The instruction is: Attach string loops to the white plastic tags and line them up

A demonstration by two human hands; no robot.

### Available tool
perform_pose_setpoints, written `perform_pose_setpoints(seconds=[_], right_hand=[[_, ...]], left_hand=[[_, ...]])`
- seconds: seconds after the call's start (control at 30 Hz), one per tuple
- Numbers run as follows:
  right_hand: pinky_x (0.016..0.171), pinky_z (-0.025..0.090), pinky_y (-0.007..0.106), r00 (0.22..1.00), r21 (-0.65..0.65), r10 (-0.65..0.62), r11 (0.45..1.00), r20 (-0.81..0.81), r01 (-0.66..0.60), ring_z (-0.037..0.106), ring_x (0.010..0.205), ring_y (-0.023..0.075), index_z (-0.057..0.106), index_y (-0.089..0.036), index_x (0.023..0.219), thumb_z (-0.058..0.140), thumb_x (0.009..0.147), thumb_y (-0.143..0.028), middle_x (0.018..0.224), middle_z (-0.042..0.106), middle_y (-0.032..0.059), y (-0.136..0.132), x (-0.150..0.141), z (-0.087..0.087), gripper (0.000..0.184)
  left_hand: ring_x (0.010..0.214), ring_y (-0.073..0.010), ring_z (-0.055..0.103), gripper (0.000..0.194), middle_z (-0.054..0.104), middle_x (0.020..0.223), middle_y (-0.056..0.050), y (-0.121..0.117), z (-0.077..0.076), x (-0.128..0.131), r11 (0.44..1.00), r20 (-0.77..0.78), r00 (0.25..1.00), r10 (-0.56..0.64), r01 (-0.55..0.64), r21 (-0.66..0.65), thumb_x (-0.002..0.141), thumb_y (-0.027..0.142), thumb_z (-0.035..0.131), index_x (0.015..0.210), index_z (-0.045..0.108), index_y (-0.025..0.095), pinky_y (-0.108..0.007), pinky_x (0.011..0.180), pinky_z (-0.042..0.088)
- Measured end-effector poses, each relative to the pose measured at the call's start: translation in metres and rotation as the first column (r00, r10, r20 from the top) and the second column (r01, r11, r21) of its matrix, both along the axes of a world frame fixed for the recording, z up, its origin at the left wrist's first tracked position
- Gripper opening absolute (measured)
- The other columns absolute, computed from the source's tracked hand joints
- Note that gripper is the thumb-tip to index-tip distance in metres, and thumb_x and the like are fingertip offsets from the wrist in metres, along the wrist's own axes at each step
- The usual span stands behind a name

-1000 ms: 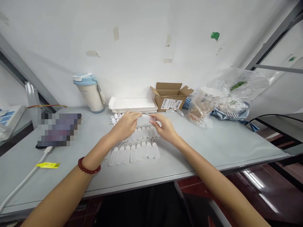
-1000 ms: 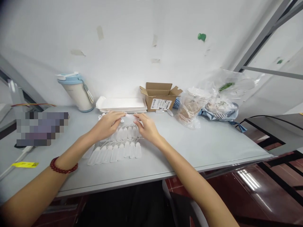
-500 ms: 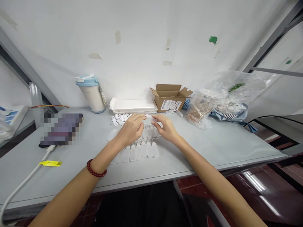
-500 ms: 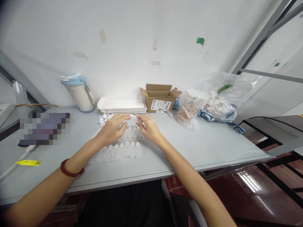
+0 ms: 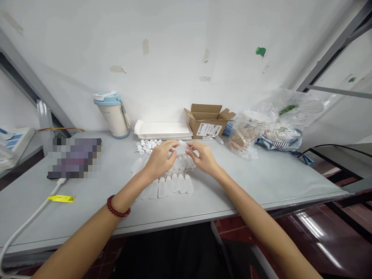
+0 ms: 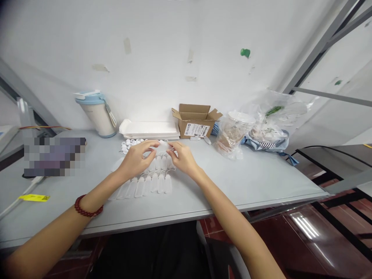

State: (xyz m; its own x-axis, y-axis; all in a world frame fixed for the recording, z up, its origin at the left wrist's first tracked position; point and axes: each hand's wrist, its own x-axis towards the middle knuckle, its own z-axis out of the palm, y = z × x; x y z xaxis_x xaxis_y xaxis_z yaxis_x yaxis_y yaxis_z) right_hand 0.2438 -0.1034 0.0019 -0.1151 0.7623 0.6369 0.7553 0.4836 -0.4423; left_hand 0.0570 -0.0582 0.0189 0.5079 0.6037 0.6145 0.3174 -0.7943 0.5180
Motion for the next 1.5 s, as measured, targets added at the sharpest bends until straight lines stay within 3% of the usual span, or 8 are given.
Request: perform_pose_setpoints(seconds=[0.2,0.4,0.57,0.73,0.93,1.07,1.27,1.5], right_hand=[[0.075,0.048,0.031,1.000,-0.005,0.004,1.000,0.004,-0.004,0.061,0.079,0.0175,0.063,-0.018,0.107,0.052,0.089,-0.026,0.093,0.068,0.0078,-0.001,0.000,0.002,0.022],[0.074,0.048,0.031,1.000,0.007,0.016,1.000,0.001,-0.016,0.061,0.079,0.0178,0.062,-0.017,0.107,0.051,0.089,-0.025,0.091,0.067,0.0079,-0.001,0.000,0.002,0.022],[0.073,0.047,0.031,1.000,-0.003,0.016,1.000,0.002,-0.016,0.060,0.079,0.0181,0.062,-0.019,0.105,0.051,0.089,-0.029,0.091,0.067,0.0078,-0.002,-0.002,0.002,0.022],[0.068,0.045,0.028,1.000,-0.031,0.008,0.999,-0.010,-0.009,0.057,0.071,0.0158,0.063,-0.017,0.095,0.055,0.087,-0.032,0.081,0.065,0.0055,-0.004,-0.003,0.005,0.018],[0.063,0.042,0.026,1.000,-0.080,0.004,0.997,-0.028,-0.006,0.052,0.062,0.0135,0.063,-0.016,0.079,0.054,0.087,-0.038,0.068,0.058,0.0021,-0.007,-0.008,0.010,0.025],[0.063,0.042,0.025,0.996,-0.156,-0.021,0.988,-0.091,0.006,0.055,0.060,0.0133,0.065,-0.016,0.096,0.053,0.088,-0.040,0.065,0.060,0.0004,-0.008,-0.008,0.009,0.028],[0.066,0.046,0.026,0.989,-0.184,-0.015,0.983,-0.146,-0.012,0.060,0.059,0.0129,0.052,-0.019,0.122,0.053,0.087,-0.037,0.071,0.064,-0.0006,-0.007,-0.007,0.004,0.039],[0.070,0.050,0.030,0.959,-0.208,0.038,0.973,-0.281,-0.099,0.064,0.060,0.0147,0.055,-0.019,0.113,0.050,0.088,-0.035,0.073,0.067,0.0005,-0.010,-0.012,0.010,0.031]], left_hand=[[0.098,-0.0208,0.066,0.025,0.070,0.108,-0.009,-0.003,0.004,0.000,0.992,0.128,0.992,0.000,0.016,-0.125,0.079,0.018,0.049,0.094,0.069,0.015,-0.035,0.084,0.057],[0.098,-0.0203,0.066,0.033,0.070,0.107,-0.010,-0.007,0.004,0.001,0.986,0.151,0.987,-0.044,0.067,-0.152,0.079,0.020,0.052,0.109,0.065,0.013,-0.036,0.086,0.058],[0.105,-0.0219,0.064,0.033,0.066,0.115,-0.014,-0.006,0.000,0.001,0.995,0.108,0.990,-0.091,0.086,0.058,0.082,0.019,0.050,0.112,0.062,0.011,-0.035,0.083,0.059],[0.113,-0.0255,0.061,0.031,0.061,0.124,-0.016,-0.007,-0.005,0.000,0.938,-0.052,0.996,-0.067,0.081,0.337,0.085,0.015,0.047,0.111,0.063,0.012,-0.040,0.093,0.055],[0.108,-0.0257,0.063,0.031,0.062,0.122,-0.017,-0.008,-0.004,-0.001,0.899,-0.126,0.990,-0.060,0.108,0.425,0.087,0.013,0.045,0.112,0.062,0.010,-0.040,0.088,0.057],[0.109,-0.0262,0.063,0.029,0.062,0.122,-0.018,-0.009,-0.006,0.002,0.901,-0.118,0.990,-0.078,0.121,0.416,0.085,0.011,0.045,0.107,0.064,0.010,-0.041,0.089,0.056],[0.110,-0.0282,0.062,0.030,0.058,0.128,-0.019,-0.012,-0.008,0.003,0.948,-0.102,0.990,-0.101,0.127,0.292,0.085,0.014,0.045,0.107,0.065,0.012,-0.043,0.086,0.056],[0.102,-0.0245,0.067,0.031,0.059,0.129,-0.014,-0.016,-0.003,0.003,0.973,-0.043,0.993,-0.113,0.119,0.198,0.084,0.016,0.047,0.110,0.065,0.018,-0.037,0.083,0.057]])
